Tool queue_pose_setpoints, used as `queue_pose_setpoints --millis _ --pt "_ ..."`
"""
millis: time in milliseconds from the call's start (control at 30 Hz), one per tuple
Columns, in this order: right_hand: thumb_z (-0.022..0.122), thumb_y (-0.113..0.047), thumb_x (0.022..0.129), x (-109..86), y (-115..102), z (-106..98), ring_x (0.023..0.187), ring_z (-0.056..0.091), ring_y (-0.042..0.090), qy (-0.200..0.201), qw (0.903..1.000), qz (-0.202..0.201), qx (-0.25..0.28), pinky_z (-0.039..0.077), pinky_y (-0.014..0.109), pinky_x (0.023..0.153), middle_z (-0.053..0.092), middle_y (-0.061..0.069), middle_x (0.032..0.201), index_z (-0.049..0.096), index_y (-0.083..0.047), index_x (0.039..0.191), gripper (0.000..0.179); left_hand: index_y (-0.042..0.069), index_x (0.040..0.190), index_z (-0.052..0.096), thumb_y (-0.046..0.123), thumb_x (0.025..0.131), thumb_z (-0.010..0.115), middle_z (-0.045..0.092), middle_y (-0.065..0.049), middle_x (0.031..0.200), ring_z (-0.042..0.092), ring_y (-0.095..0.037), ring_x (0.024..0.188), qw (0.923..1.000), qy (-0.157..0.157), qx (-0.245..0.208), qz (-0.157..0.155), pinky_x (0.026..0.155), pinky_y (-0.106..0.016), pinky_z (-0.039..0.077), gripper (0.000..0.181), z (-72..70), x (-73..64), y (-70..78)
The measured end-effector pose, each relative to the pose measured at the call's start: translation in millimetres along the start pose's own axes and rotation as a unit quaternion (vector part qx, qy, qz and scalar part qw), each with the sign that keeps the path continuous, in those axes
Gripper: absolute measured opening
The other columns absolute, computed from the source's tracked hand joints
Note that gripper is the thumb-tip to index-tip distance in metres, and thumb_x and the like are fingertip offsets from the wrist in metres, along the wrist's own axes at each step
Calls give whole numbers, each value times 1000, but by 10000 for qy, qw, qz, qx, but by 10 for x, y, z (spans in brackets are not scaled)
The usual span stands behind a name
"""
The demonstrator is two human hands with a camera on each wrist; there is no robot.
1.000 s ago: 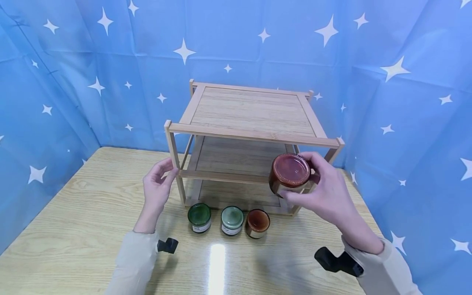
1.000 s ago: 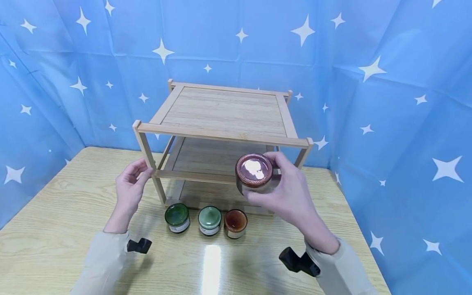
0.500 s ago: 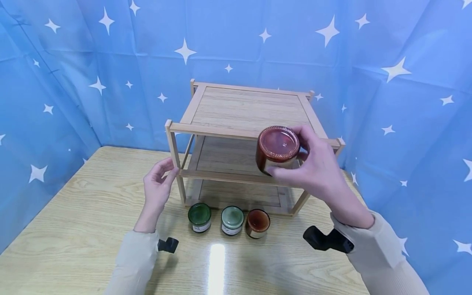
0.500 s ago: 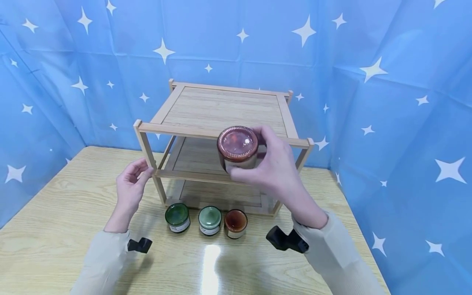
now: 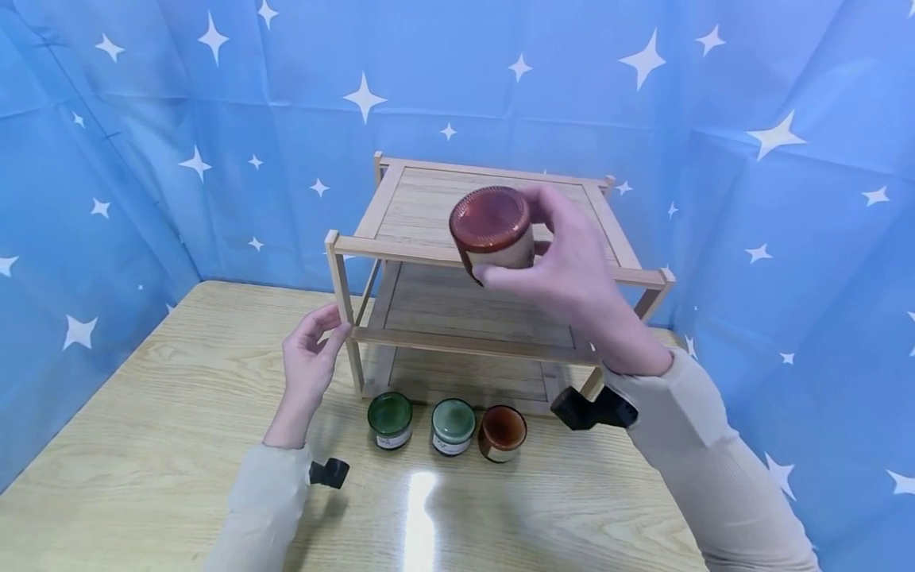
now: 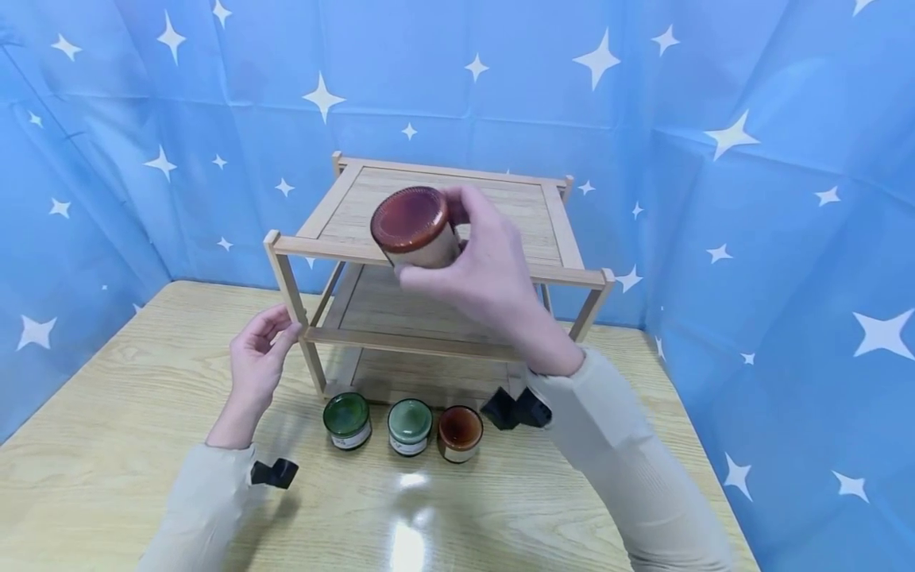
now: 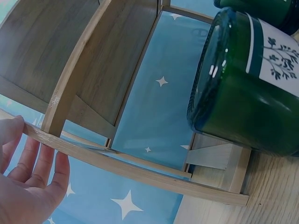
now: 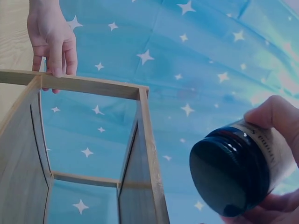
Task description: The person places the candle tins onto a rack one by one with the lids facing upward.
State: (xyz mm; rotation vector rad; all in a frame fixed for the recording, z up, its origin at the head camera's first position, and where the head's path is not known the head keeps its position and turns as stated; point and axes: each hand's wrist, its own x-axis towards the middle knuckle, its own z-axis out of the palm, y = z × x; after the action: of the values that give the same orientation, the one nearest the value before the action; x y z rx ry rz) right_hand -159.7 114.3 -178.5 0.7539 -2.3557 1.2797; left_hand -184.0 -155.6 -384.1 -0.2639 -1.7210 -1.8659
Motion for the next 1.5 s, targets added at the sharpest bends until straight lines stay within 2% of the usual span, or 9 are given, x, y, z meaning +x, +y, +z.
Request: queue_pose_setpoints --millis 133,333,600,833,1167,1367,1500 --pt "81 -5 67 144 12 81 100 54 14 49 9997 -240 -78 51 37 77 62 5 109 57 -3 121 59 -20 112 54 -17 87 57 66 13 94 61 -7 92 10000 2 2 35 82 -19 52 25 0 6 -13" --pt "82 -10 66 315 18 176 98 53 15 30 9992 -343 -198 48 32 77 61 6 110 58 -4 120 59 -20 112 54 -16 87 58 66 13 95 62 -7 93 10000 -36 -45 23 82 -19 52 25 11 15 -9" --pt "82 -9 66 465 50 293 100 53 14 -64 9991 -425 45 49 29 78 60 6 113 58 -2 119 59 -20 112 55 -15 88 58 66 14 94 61 -6 93 10000 -51 0 30 82 -19 51 25 12 17 -18" --pt "80 -9 67 567 70 400 97 54 18 -91 9997 -203 77 49 29 77 59 8 110 53 -2 118 58 -19 113 56 -16 88 57 65 14 94 61 -6 93 10000 -27 65 -7 83 -20 52 25 -1 5 -27" --pt "85 -12 65 656 67 470 100 51 20 -250 9994 32 -220 49 29 78 59 8 110 60 -5 121 61 -19 112 56 -16 88 58 66 15 95 61 -6 93 10000 -5 23 14 82 -20 52 25 3 12 -32" --pt "84 -8 65 683 71 501 99 54 21 -180 9995 264 44 53 29 79 56 9 113 51 -5 120 65 -20 112 55 -16 87 57 66 14 94 61 -6 93 10000 -3 -24 30 81 -20 52 25 0 17 -28" --pt "84 -8 65 690 65 511 98 54 17 -147 9993 322 135 53 27 77 59 6 109 51 -6 115 60 -20 112 55 -16 88 57 66 14 94 61 -7 93 10000 5 -27 53 81 -20 52 25 -8 20 -36"
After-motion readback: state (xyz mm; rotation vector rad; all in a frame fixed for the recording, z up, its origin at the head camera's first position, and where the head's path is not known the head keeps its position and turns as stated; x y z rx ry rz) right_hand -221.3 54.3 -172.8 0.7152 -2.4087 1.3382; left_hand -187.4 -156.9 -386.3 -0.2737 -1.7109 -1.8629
